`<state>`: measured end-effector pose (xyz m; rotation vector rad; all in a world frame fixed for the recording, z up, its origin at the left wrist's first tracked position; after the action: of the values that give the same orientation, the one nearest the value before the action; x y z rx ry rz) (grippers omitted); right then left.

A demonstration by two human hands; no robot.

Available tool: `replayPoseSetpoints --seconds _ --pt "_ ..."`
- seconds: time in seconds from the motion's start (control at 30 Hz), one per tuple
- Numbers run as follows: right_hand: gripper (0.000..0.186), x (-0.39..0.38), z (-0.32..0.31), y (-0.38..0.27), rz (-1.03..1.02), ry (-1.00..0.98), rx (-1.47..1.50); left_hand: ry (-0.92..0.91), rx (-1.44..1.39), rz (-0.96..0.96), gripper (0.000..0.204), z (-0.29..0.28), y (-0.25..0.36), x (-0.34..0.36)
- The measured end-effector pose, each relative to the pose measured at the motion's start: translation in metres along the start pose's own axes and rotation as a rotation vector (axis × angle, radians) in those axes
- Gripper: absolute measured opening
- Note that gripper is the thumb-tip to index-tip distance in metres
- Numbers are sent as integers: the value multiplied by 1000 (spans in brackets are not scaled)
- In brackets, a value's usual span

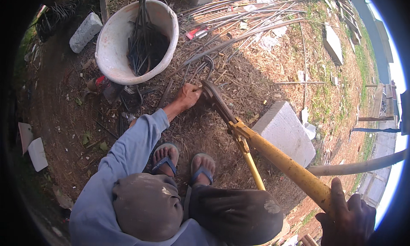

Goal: The person repeatedly picks up metal rods from a white bucket, positions them in yellow bolt cutters, and cuts them into shorter pieces. The cut pieces are placed back into the bucket. The person continues this process throughout the clip.

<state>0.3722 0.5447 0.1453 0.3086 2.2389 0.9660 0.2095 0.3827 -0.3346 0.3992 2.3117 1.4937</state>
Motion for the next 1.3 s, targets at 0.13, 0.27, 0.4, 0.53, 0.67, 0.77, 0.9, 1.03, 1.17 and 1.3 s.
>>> replayPoseSetpoints --seconds 0.13,0.27,0.4,0.53,0.67,0.77,0.9,1.03,1.17,1.3 --pt "49 6 18 8 -17 43 211 2 -10 52 34 4 5 -3" --pt "45 17 81 28 -16 -79 526 -15 25 52 35 -4 18 -5" --pt "47 19 158 28 132 -485 717 -55 -26 81 34 11 28 -9" --pt "54 10 164 16 71 -609 830 -57 -71 49 30 4 6 -19" --pt "62 -15 179 11 126 -531 916 -294 148 -74 36 15 32 -31" --pt "63 -23 187 -1 68 -579 950 -210 387 74 36 -22 80 -39" --pt "74 -48 172 40 34 -544 905 -586 36 -232 65 8 133 -70" --pt "70 -142 187 144 184 -525 680 -692 -374 -729 84 73 175 -148" --pt "42 -275 242 233 595 -956 722 -320 -545 -1000 72 105 281 -185" --pt "32 -269 260 236 511 -628 680 128 -831 -1109 42 178 285 -230"
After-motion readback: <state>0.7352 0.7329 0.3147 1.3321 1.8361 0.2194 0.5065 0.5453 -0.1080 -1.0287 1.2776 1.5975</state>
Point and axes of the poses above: each hand's wrist, its own x-axis towards the middle knuckle, its own z-axis out of the palm, y = z × x, the point moved 9 cm from there along x, towards the middle knuckle, and after that the axes turned 13 degrees about z, right-handed, at the moved point
